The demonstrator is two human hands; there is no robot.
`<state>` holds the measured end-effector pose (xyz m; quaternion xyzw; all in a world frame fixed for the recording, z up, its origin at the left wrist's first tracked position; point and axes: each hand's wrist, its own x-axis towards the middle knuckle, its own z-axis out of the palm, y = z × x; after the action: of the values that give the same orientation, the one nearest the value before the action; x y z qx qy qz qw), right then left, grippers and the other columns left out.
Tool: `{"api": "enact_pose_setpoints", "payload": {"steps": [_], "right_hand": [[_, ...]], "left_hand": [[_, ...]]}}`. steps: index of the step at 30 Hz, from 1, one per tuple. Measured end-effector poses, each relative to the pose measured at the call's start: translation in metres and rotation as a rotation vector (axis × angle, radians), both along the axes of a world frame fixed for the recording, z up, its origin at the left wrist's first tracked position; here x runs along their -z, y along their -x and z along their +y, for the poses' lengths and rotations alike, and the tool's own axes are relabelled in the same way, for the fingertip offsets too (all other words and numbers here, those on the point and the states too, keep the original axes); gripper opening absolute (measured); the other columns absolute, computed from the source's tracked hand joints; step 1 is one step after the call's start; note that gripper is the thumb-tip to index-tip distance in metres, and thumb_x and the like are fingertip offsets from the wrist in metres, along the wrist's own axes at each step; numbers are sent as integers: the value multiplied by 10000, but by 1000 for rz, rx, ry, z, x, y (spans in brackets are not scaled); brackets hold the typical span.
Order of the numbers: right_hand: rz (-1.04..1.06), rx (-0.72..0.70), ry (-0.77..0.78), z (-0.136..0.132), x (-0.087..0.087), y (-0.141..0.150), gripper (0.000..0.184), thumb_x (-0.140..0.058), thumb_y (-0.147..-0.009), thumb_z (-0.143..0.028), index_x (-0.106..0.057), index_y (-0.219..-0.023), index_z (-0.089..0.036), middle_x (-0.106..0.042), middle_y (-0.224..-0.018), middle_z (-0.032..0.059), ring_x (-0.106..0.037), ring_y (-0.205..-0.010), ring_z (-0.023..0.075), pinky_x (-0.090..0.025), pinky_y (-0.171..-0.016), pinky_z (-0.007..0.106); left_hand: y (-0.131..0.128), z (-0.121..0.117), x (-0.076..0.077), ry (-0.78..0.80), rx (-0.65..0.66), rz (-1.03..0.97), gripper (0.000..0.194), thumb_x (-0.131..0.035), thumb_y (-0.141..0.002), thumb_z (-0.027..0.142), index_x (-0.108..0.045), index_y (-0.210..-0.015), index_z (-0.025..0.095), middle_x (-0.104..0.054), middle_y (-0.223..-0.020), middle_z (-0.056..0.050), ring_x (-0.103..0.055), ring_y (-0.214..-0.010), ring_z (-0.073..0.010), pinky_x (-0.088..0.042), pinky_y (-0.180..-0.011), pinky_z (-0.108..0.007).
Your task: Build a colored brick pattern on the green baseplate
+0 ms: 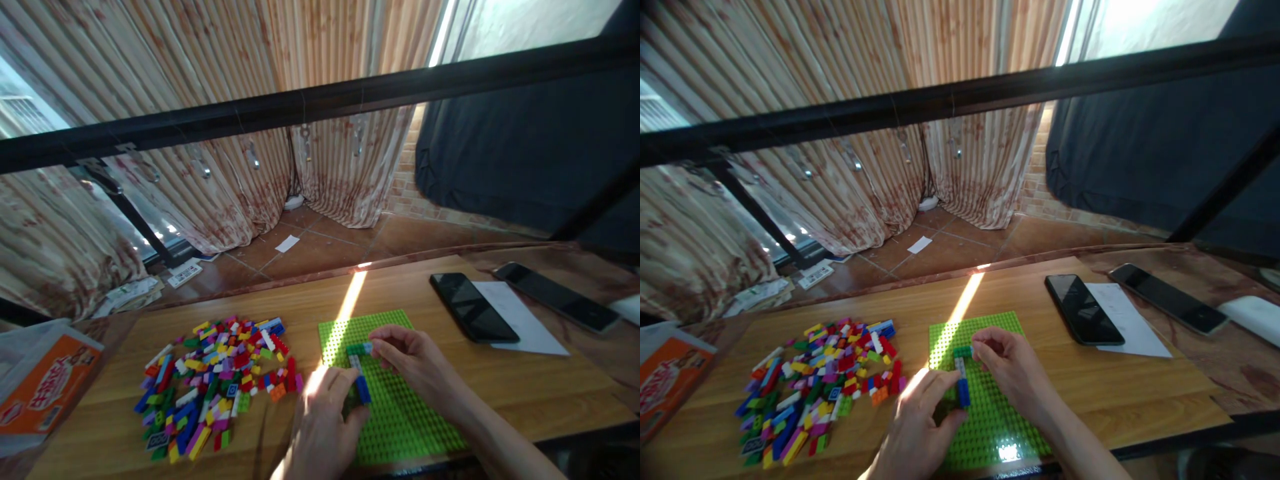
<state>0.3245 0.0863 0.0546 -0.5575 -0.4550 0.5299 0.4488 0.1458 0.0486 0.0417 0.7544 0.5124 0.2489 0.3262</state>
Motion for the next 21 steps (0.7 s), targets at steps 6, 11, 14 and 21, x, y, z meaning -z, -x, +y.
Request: {"api": "enact_pose_setpoints", "payload": {"steps": [6,11,14,21], "right_hand": [[-380,-285,70,-8,9,-12,231,-544,-765,-265,-574,-550,-188,-572,-498,-16,-486,-427,104,-343,-426,226],[-571,-425,152,-15,7,-7,243,-498,-764,-235,-576,-539,-182,-590,-497,-7,-497,-418,96,-306,-398,198],[-665,-454,120,-15,3,-1,253,-495,-763,-231,-590,-535,-178,-579,-484,-14,-470,-431,83,-271,-407,191],[-764,-428,72,-14,-1,5,239,-524,-760,-245,-633,-556,-188,-594,-509,-18,-481,-490,98,-268,-459,214]], "left_hand": [[7,4,1,6,-141,-8,244,-529,-790,160,-621,-1008,222,-630,-959,-43,-570,-923,-197,-446,-827,-326],[5,9,3,-21,-158,68,172,-468,-845,219,-606,-746,194,-604,-755,-17,-544,-757,-167,-402,-704,-284],[1,10,2,-9,-159,78,172,-483,-837,233,-600,-716,195,-604,-755,-11,-534,-759,-163,-382,-695,-278],[-6,7,0,58,-211,103,111,-549,-785,250,-629,-725,204,-620,-802,-24,-536,-815,-188,-368,-739,-302]]}}
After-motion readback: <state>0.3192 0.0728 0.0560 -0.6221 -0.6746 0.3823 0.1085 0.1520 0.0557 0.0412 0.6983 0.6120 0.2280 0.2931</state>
